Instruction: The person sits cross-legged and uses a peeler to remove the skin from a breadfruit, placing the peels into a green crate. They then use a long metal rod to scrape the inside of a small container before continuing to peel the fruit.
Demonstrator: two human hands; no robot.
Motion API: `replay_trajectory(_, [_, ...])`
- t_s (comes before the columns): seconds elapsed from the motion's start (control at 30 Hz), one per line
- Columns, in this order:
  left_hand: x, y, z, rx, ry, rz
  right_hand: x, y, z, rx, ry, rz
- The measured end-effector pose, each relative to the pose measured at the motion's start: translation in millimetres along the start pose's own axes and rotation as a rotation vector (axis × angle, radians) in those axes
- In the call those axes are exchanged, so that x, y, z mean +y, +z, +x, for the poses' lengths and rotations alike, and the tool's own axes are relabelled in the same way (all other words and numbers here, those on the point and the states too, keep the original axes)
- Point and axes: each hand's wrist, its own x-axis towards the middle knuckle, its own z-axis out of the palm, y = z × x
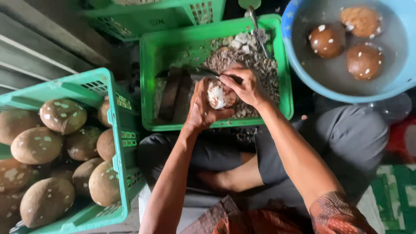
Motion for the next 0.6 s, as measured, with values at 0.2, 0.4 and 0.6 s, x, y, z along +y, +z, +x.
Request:
replay_trajectory(0.2, [2.5, 7.9, -7.9, 0.075, 0.123, 0.08, -27.0, 5.1, -21.9, -0.005, 0.015, -0.077])
replay_trajectory(0.4, [8.6, 2.6, -4.7, 0.033, -0.118, 0.016, -16.4, 6.0, -29.0, 0.176, 0.155, 0.139])
replay_trajectory(0.6, [20.0, 12.0, -2.4, 0.041, -0.246, -0.237, 41.0, 11.0, -44.3, 0.351, 0.321, 0.335])
